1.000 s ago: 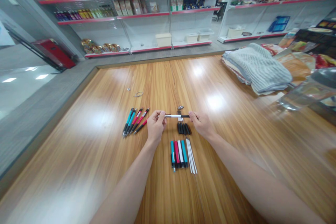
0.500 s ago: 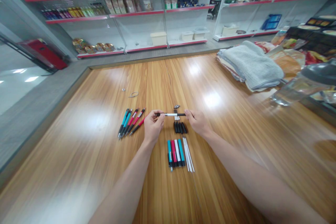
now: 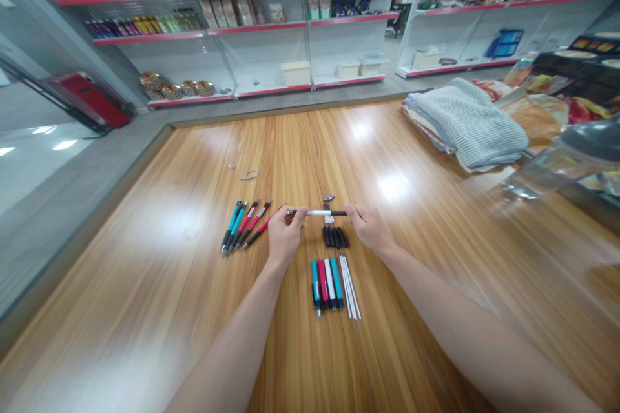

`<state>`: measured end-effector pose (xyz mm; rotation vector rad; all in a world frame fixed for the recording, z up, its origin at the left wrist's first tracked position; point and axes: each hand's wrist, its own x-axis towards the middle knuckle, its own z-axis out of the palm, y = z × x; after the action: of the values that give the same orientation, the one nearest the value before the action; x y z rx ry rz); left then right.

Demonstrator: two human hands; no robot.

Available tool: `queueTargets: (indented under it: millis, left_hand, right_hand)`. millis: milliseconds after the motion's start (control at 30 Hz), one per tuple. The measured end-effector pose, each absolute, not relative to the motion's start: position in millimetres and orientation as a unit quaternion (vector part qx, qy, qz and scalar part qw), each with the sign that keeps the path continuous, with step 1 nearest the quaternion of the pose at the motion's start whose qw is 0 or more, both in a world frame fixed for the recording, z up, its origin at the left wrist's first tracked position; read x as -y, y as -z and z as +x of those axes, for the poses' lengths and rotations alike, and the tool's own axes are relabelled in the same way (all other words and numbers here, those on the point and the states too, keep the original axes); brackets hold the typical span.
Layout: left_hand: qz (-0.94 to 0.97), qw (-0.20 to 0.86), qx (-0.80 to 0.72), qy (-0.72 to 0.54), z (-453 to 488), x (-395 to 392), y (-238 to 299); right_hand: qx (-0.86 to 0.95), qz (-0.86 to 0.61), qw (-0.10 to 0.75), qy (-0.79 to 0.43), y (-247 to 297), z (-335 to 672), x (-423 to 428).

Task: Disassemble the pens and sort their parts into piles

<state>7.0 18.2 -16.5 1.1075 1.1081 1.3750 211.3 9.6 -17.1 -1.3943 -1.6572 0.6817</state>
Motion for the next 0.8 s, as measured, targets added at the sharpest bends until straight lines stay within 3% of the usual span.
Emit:
queueTargets:
  millis: [800]
  left_hand:
    - [0.443, 0.537, -0.435, -0.571, 8.0, -19.6, 14.7]
  right_hand:
    - [0.654, -0.558, 0.431, -0.274, 16.8, 210.5, -10.0]
